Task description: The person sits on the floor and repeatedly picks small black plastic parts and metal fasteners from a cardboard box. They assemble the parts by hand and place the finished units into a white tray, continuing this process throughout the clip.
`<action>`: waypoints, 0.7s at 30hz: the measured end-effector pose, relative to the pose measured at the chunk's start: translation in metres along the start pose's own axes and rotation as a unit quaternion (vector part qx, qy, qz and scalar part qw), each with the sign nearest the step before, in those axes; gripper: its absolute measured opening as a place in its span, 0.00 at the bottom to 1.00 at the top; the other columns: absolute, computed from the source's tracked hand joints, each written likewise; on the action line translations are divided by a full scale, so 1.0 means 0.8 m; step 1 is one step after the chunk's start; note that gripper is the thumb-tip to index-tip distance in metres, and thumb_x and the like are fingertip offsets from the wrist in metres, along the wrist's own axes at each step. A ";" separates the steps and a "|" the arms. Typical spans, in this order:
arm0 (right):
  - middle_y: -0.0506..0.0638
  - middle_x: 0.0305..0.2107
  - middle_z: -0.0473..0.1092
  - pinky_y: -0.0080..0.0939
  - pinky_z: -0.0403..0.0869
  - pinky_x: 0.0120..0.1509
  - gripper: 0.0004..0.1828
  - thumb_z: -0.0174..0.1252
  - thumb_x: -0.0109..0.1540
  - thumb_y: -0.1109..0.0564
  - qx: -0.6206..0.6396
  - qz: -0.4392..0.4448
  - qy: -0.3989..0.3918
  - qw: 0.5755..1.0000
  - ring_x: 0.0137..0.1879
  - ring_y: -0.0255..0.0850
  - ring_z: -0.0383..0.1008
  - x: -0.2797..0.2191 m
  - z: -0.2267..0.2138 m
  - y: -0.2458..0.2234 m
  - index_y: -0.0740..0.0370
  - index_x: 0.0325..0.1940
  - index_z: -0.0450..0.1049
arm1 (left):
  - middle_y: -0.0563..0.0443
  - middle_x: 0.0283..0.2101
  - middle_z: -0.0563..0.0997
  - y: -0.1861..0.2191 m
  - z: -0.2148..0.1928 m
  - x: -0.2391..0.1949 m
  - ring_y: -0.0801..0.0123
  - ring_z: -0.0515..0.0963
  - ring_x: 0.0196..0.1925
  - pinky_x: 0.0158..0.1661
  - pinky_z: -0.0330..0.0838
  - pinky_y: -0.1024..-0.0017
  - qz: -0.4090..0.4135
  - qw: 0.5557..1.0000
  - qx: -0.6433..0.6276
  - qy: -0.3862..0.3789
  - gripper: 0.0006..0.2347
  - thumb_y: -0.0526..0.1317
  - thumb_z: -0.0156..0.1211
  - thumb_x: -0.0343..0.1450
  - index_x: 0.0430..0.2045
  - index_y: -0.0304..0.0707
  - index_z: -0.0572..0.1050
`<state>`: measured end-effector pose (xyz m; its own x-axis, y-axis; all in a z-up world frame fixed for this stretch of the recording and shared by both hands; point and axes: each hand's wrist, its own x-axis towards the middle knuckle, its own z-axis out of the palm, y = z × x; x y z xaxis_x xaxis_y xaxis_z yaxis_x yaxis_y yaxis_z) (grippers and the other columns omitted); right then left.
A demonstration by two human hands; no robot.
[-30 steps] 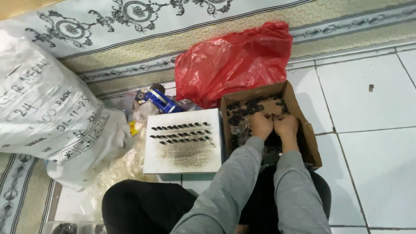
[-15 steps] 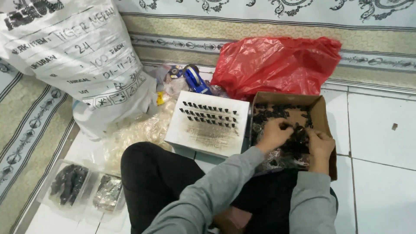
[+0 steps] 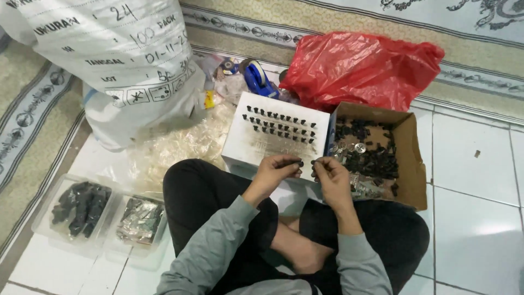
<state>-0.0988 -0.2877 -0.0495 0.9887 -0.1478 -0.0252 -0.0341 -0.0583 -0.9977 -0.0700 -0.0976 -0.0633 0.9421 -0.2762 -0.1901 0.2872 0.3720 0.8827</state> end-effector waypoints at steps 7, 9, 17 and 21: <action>0.53 0.27 0.71 0.37 0.75 0.38 0.05 0.58 0.67 0.64 -0.020 -0.038 0.020 0.999 0.34 0.38 0.74 -0.017 0.025 0.018 0.70 0.44 0.76 | 0.28 0.40 0.83 0.014 -0.002 -0.012 0.56 0.85 0.39 0.39 0.85 0.64 0.028 0.999 -0.010 -0.022 0.10 0.26 0.66 0.69 0.44 0.21 0.79; 0.52 0.26 0.71 0.37 0.75 0.38 0.04 0.58 0.67 0.64 -0.034 -0.047 0.023 0.998 0.33 0.38 0.74 -0.020 0.026 0.015 0.69 0.43 0.77 | 0.27 0.39 0.83 0.017 -0.002 -0.015 0.55 0.85 0.39 0.39 0.86 0.65 0.028 0.999 -0.012 -0.025 0.10 0.26 0.66 0.69 0.43 0.20 0.80; 0.54 0.20 0.71 0.40 0.72 0.36 0.03 0.59 0.66 0.65 -0.125 -0.107 0.037 0.986 0.31 0.38 0.71 -0.042 0.043 -0.021 0.66 0.39 0.79 | 0.27 0.38 0.84 0.026 0.003 -0.024 0.59 0.85 0.37 0.38 0.84 0.66 0.050 0.998 0.035 -0.034 0.08 0.27 0.64 0.70 0.42 0.22 0.81; 0.49 0.21 0.70 0.35 0.70 0.36 0.05 0.59 0.67 0.63 -0.086 -0.086 0.070 0.990 0.31 0.35 0.68 -0.050 0.039 0.009 0.66 0.39 0.78 | 0.29 0.36 0.84 0.004 0.004 -0.022 0.60 0.86 0.35 0.36 0.84 0.68 0.048 0.997 0.047 -0.046 0.08 0.28 0.65 0.71 0.43 0.24 0.81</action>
<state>-0.1343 -0.2510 -0.0574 0.9528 -0.2553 0.1644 0.0964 -0.2591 -0.9610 -0.0863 -0.0945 -0.0560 0.9431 -0.3257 -0.0663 0.1749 0.3166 0.9323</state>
